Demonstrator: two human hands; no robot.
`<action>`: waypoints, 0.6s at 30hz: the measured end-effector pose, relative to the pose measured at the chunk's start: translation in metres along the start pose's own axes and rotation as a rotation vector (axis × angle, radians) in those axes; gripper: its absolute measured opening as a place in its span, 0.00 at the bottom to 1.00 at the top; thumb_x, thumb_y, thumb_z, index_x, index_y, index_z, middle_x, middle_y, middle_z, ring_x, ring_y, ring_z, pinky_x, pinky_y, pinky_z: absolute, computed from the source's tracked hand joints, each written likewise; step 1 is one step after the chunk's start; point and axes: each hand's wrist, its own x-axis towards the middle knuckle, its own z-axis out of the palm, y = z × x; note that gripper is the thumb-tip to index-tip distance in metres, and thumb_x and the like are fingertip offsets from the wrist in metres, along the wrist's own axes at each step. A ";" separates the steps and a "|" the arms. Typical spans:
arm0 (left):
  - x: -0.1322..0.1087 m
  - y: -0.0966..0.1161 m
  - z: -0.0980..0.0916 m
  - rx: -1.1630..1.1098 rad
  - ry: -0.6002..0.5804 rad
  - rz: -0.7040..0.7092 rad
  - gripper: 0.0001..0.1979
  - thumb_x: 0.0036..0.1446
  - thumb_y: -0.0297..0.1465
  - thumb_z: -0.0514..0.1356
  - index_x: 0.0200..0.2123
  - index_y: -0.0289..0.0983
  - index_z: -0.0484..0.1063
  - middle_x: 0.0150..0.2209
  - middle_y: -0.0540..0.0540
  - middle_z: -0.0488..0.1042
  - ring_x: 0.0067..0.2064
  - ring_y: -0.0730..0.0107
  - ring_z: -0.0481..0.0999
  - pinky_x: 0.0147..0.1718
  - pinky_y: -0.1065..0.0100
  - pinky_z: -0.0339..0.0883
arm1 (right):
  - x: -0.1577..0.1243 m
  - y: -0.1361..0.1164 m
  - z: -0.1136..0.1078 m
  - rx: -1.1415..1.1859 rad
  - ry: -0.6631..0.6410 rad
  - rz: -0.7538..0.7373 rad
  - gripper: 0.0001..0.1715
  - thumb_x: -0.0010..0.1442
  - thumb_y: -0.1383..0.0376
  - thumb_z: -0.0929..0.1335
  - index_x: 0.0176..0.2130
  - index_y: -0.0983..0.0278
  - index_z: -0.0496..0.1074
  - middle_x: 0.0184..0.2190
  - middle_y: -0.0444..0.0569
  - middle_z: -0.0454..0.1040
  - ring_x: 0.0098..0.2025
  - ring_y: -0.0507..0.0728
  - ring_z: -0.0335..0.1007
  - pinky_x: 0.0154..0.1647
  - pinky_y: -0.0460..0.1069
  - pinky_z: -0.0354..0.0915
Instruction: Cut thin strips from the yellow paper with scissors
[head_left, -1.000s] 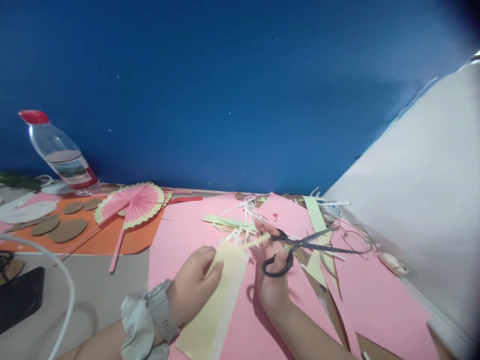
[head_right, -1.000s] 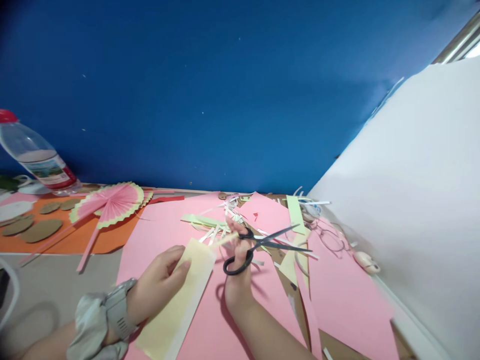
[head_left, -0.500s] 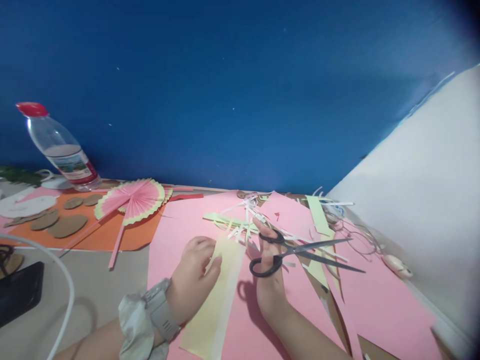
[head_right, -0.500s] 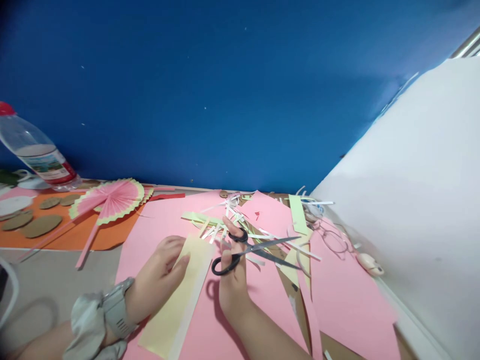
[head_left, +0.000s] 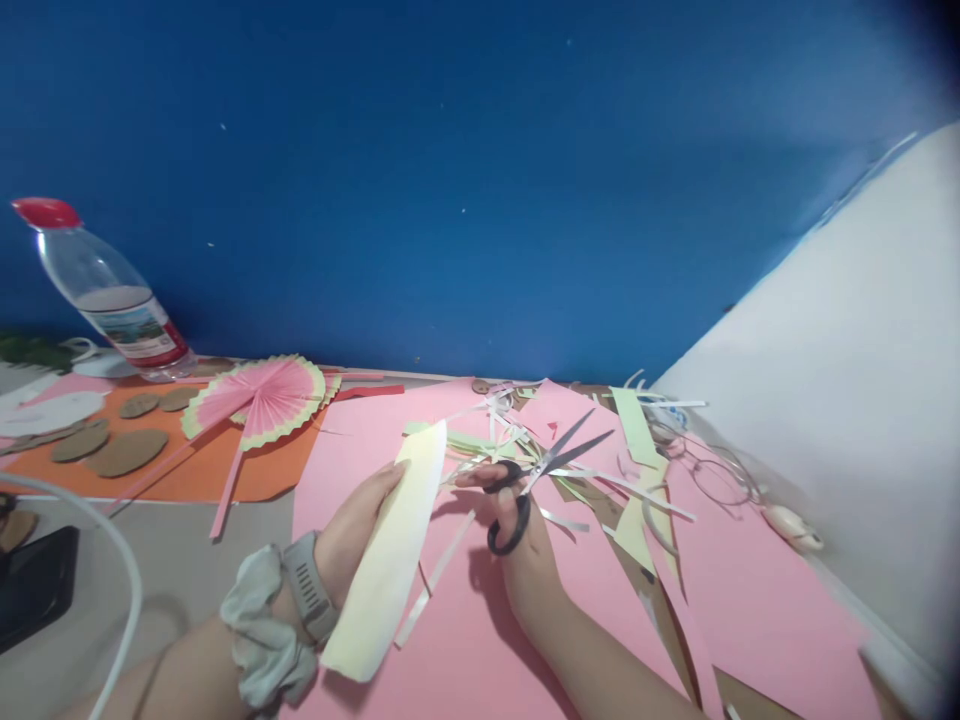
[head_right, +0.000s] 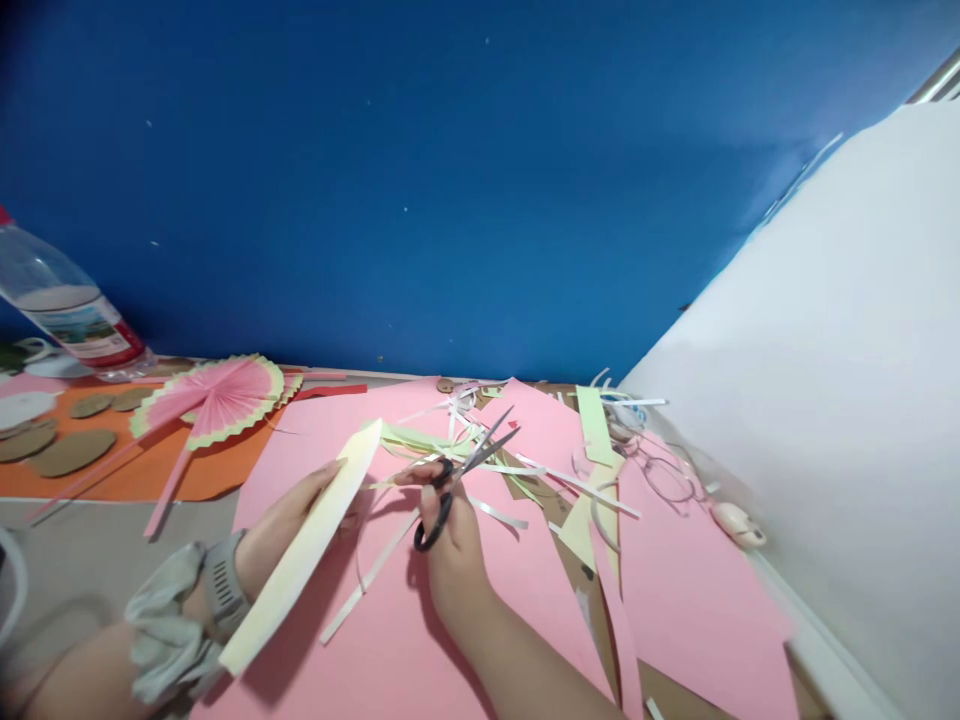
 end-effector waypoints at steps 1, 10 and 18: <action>0.002 0.001 -0.001 -0.033 -0.014 -0.010 0.08 0.56 0.32 0.61 0.28 0.34 0.73 0.20 0.52 0.68 0.20 0.75 0.65 0.22 0.73 0.62 | 0.000 0.000 0.000 -0.010 -0.024 0.007 0.17 0.64 0.50 0.63 0.39 0.59 0.70 0.39 0.49 0.75 0.47 0.61 0.71 0.53 0.58 0.63; 0.006 0.004 -0.006 -0.257 -0.039 -0.035 0.15 0.62 0.30 0.55 0.22 0.36 0.66 0.19 0.54 0.64 0.21 0.80 0.67 0.27 0.77 0.68 | -0.009 -0.001 0.003 0.054 -0.131 0.159 0.15 0.63 0.51 0.65 0.41 0.59 0.66 0.34 0.45 0.69 0.23 0.50 0.63 0.22 0.46 0.63; 0.012 -0.007 -0.017 -0.246 -0.144 0.030 0.13 0.64 0.34 0.54 0.34 0.37 0.77 0.49 0.44 0.77 0.47 0.65 0.77 0.46 0.65 0.72 | -0.008 0.001 0.011 0.296 0.018 0.300 0.14 0.62 0.52 0.66 0.36 0.60 0.65 0.25 0.39 0.63 0.21 0.48 0.57 0.19 0.42 0.56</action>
